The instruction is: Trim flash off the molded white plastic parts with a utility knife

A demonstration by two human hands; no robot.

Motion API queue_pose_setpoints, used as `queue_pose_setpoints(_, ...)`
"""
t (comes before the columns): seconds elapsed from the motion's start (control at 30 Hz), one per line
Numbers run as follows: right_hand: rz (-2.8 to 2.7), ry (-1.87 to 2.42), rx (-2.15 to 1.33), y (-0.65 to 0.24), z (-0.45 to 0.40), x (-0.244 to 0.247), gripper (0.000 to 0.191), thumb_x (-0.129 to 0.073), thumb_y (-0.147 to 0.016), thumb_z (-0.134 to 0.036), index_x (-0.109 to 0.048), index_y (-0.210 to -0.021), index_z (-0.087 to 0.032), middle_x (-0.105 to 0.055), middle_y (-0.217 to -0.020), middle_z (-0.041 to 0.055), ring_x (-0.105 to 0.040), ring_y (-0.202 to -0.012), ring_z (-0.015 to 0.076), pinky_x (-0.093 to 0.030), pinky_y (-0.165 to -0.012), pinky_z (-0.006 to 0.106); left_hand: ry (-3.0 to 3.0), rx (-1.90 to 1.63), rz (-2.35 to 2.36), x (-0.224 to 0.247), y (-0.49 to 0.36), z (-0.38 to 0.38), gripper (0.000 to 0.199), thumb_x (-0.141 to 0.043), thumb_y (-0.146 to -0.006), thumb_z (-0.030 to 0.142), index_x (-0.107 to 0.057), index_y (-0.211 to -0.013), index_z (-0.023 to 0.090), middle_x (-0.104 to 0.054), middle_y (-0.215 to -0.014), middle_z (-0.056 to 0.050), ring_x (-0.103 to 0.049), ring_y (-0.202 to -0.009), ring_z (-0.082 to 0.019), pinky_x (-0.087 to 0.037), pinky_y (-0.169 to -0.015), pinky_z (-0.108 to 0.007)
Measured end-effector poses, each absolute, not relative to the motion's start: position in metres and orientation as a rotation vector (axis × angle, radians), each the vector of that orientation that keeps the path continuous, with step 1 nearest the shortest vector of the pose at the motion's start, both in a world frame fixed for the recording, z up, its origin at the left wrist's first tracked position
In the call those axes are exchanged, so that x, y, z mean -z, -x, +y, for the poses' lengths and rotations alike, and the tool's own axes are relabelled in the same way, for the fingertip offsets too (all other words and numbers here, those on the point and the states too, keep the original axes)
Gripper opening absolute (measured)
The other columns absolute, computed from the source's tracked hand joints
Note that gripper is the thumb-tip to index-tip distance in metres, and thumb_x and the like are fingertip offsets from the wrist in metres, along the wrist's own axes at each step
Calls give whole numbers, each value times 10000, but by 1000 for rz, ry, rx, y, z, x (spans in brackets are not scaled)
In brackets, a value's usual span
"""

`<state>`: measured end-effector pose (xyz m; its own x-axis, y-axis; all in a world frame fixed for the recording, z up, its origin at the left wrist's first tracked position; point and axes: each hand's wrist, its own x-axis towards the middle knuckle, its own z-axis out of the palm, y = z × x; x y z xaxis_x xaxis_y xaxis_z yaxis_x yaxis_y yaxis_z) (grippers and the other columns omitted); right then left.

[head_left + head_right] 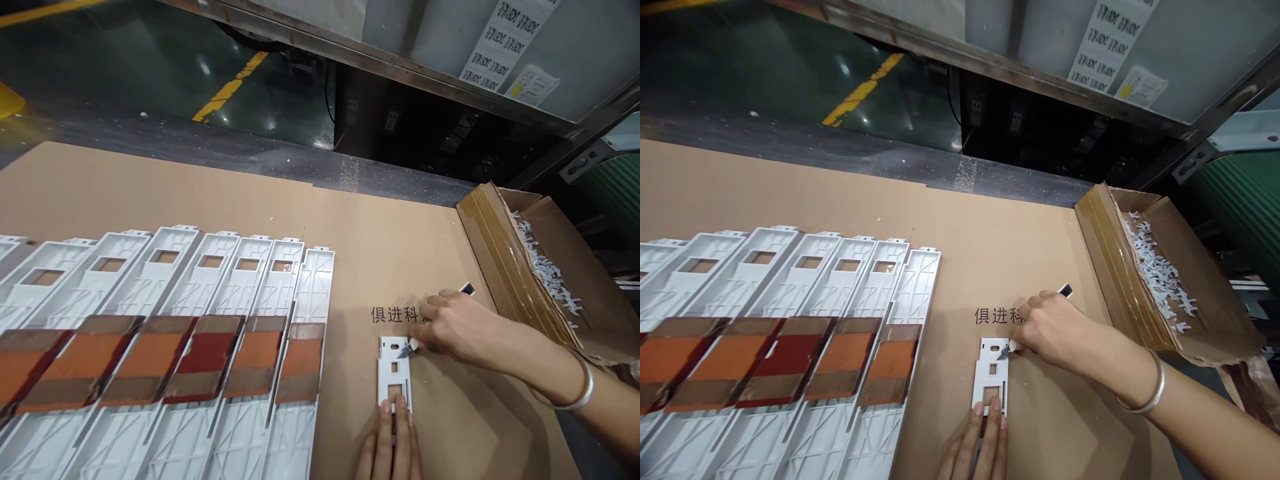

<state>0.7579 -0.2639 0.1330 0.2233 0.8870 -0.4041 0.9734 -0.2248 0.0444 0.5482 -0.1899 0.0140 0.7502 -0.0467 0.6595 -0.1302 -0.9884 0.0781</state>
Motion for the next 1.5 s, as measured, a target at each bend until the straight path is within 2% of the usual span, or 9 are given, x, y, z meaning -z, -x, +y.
queue_pose_setpoints(0.27, 1947, -1987, 371, -777, -228, -133, 208, -638, -776, -132, -644, -589, -222, -618, -616, -1, -498, -590, 136, -279, -605, 316, -2856, -1061, -138, -14, -547, -191, 264, -463, -780, 14, -686, -848, 140, -739, -916, -2, -676, -834, -190, -443, -626, -285)
queue_pose_setpoints(0.43, 2013, -1921, 293, -766, -201, -132, 193, -619, -694, -56, -629, -598, -223, -621, -639, 10, -471, -606, 147, -288, -643, 319, -2854, -1041, -132, -15, -547, -191, 304, -409, -800, 22, -687, -864, 128, -736, -932, -20, -675, -852, -203, -440, -648, -299)
queue_pose_setpoints(0.6, 2009, -1914, 144, -750, -208, -145, 205, -659, -694, -133, -596, -535, -246, -580, -633, 31, -464, -685, 186, -292, -637, 326, -2819, -1067, -122, -14, -547, -190, 410, -287, -870, 60, -691, -856, 122, -737, -915, -28, -677, -838, -192, -432, -654, -294)
queue_pose_setpoints(0.77, 1684, -2329, 68, -746, -255, -154, 127, -598, -827, -229, -635, -707, -212, -569, -662, 44, -499, -650, 192, -329, -596, 329, -2812, -1069, -97, -15, -547, -191, 397, -296, -871, 57, -686, -846, 128, -739, -886, -28, -676, -819, -184, -432, -649, -297)
queue_pose_setpoints(0.87, 1495, -2735, 264, -722, -281, -136, 229, -489, -914, -366, -630, -926, -186, -587, -741, 49, -544, -637, 179, -396, -551, 298, -2803, -1062, -78, -15, -548, -192, 385, -306, -869, 61, -685, -839, 126, -739, -884, -29, -674, -821, -184, -434, -657, -295)
queue_pose_setpoints(0.93, 1468, -2973, 362, -697, -291, -113, 293, -399, -950, -314, -591, -1096, -148, -602, -808, 60, -576, -626, 146, -443, -533, 253, -2799, -1074, -66, -15, -548, -193, 378, -314, -861, 54, -684, -829, 125, -739, -872, -27, -674, -815, -181, -433, -660, -293)
queue_pose_setpoints(1.1, 1467, -3186, 9, -646, -293, -64, 349, -377, -939, -163, -549, -1239, -113, -584, -730, 46, -580, -582, 129, -486, -534, 232, -2774, -1040, -58, -13, -545, -194, 466, -231, -929, 149, -684, -818, 145, -732, -784, -11, -666, -741, -157, -428, -667, -303)
queue_pose_setpoints(1.3, 1505, -3369, 54, -637, -288, -63, 219, -453, -913, -148, -614, -1061, -160, -561, -700, 28, -549, -599, 130, -462, -533, 231, -2788, -1007, -84, -11, -541, -194, 465, -236, -934, 174, -687, -825, 143, -730, -814, -36, -663, -779, -179, -430, -704, -322)
queue_pose_setpoints(1.5, 1108, -3502, 119, -642, -295, -73, 106, -445, -932, -238, -545, -905, -213, -621, -761, 20, -610, -640, 130, -479, -556, 228, -2799, -1005, -119, -14, -544, -190, 457, -252, -936, 200, -699, -866, 136, -734, -879, -59, -666, -836, -188, -424, -682, -304)
